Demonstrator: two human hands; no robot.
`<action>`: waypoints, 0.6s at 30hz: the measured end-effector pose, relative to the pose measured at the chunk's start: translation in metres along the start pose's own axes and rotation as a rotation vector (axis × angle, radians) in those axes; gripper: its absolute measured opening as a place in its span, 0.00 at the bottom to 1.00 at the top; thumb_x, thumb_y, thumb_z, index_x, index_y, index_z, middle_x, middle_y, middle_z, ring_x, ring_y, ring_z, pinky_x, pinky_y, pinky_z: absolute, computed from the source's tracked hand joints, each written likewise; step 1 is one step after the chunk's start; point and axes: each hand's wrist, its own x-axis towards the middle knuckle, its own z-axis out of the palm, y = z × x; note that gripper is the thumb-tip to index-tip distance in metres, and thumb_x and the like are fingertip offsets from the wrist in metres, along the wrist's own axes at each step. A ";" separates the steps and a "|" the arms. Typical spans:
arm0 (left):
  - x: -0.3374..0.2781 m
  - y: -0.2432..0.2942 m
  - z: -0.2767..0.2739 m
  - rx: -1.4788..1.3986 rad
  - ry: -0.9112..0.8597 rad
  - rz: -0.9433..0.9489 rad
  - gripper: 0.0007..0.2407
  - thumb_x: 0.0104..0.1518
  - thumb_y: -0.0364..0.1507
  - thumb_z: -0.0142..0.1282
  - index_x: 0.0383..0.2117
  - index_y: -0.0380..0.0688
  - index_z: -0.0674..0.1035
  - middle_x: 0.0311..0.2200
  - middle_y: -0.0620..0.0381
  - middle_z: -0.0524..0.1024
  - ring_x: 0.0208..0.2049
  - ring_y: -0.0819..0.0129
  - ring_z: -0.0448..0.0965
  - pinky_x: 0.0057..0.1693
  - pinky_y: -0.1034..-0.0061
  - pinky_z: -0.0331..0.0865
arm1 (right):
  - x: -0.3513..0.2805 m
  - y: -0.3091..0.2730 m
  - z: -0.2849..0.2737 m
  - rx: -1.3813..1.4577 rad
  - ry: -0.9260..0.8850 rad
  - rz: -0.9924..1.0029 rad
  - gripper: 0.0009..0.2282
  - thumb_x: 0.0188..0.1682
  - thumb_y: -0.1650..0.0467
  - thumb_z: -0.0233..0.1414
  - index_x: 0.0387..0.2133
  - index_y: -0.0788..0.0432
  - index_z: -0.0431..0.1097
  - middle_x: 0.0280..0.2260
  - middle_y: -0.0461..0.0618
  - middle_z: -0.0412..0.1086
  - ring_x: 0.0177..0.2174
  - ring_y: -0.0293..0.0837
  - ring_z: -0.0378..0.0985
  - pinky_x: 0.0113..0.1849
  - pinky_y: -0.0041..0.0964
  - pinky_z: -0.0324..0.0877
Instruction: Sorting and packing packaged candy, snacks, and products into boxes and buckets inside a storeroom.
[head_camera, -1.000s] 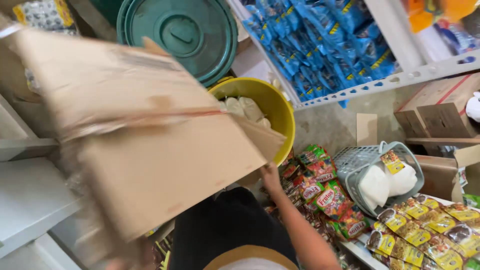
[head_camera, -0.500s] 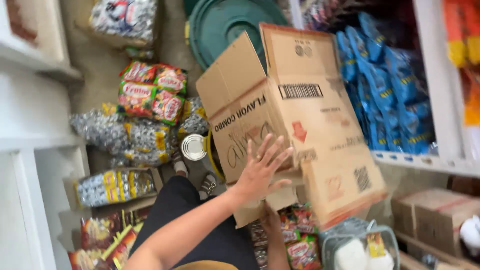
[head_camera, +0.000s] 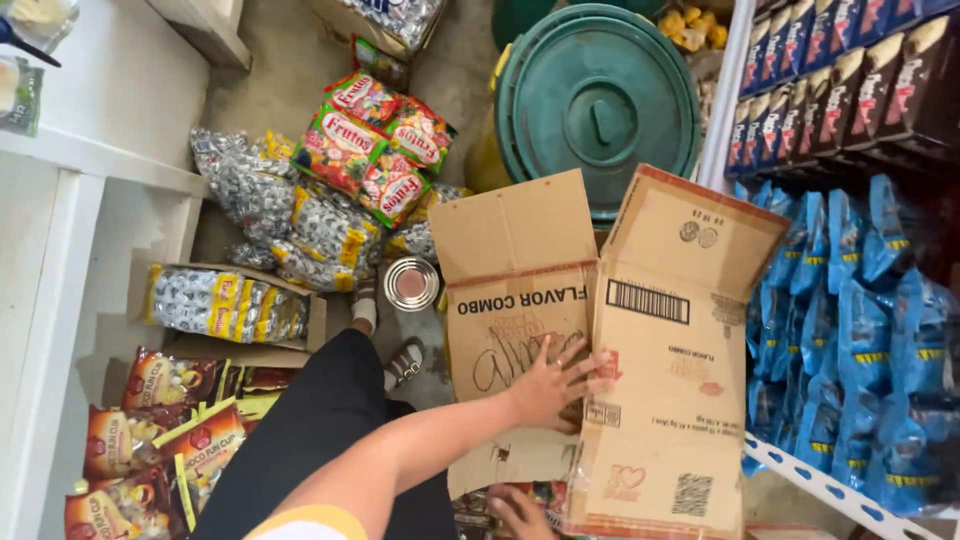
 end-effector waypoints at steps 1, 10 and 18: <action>-0.005 0.000 -0.003 -0.022 0.004 0.042 0.48 0.43 0.57 0.64 0.73 0.69 0.50 0.77 0.59 0.36 0.76 0.44 0.33 0.66 0.20 0.41 | 0.023 -0.053 0.001 -0.080 -0.073 -0.022 0.21 0.55 0.68 0.52 0.58 0.67 0.63 0.56 0.63 0.71 0.55 0.51 0.75 0.55 0.43 0.70; -0.053 -0.065 -0.016 -0.350 0.280 -0.167 0.39 0.52 0.52 0.64 0.70 0.61 0.57 0.73 0.56 0.53 0.76 0.56 0.48 0.72 0.35 0.40 | 0.132 -0.286 0.019 -1.071 1.048 -0.376 0.32 0.59 0.49 0.32 0.72 0.53 0.44 0.73 0.49 0.38 0.71 0.54 0.41 0.67 0.57 0.40; -0.079 -0.208 0.116 -0.795 0.423 -1.304 0.53 0.35 0.51 0.75 0.68 0.47 0.54 0.67 0.42 0.53 0.70 0.48 0.52 0.70 0.56 0.54 | 0.169 -0.279 -0.032 -1.136 0.851 -0.119 0.31 0.55 0.50 0.29 0.71 0.42 0.41 0.74 0.47 0.32 0.71 0.55 0.28 0.63 0.66 0.20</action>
